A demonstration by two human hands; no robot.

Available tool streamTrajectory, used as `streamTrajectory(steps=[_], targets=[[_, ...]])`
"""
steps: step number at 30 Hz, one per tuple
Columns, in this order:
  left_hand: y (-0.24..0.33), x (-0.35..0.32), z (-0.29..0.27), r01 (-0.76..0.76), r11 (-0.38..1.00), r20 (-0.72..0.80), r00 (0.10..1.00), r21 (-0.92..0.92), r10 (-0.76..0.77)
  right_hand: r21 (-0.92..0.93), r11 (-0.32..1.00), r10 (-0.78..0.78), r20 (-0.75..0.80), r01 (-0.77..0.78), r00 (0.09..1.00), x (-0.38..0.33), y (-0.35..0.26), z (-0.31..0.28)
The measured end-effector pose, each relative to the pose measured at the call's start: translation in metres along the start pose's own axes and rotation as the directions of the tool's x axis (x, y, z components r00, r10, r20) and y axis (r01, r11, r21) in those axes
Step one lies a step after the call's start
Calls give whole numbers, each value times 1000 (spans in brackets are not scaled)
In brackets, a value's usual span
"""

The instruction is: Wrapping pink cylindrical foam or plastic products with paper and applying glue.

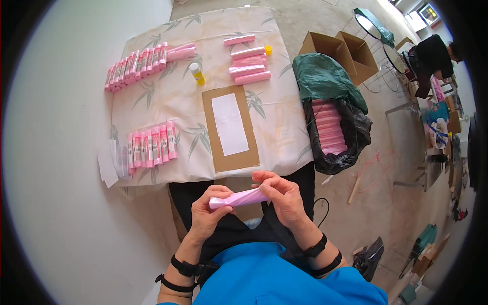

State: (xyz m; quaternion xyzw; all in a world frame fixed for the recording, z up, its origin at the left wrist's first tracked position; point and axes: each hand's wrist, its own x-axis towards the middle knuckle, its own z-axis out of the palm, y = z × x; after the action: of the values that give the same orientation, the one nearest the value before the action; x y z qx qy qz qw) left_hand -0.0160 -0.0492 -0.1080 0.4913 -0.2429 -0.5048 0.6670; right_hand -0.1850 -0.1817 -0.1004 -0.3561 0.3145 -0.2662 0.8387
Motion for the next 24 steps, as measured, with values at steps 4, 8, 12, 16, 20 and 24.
streamTrajectory(steps=[4, 8, 12, 16, 20, 24], targets=[[0, -11, -13, 11, 1000, -33, 999, -26, -11, -179, 984, 33, 84, -17, 996, -2, -15, 6], [0, -14, -18, 24, 998, -61, 998, 63, -21, -579, 774, -170, 198, 255, 965, 0, -16, 5], [-2, -13, -18, 60, 997, -73, 996, 42, -57, -597, 761, -157, 214, 256, 964, 3, -11, 3], [-5, -11, -19, 57, 998, -76, 996, 35, -54, -559, 797, -151, 180, 227, 972, 5, -7, 5], [-7, -6, -16, 75, 997, -88, 993, 14, -74, -300, 953, -31, 25, 37, 999, 9, 2, 5], [-11, 2, -13, 155, 987, -106, 983, 47, -149, -197, 962, 160, -143, -186, 977, 19, 6, 4]])
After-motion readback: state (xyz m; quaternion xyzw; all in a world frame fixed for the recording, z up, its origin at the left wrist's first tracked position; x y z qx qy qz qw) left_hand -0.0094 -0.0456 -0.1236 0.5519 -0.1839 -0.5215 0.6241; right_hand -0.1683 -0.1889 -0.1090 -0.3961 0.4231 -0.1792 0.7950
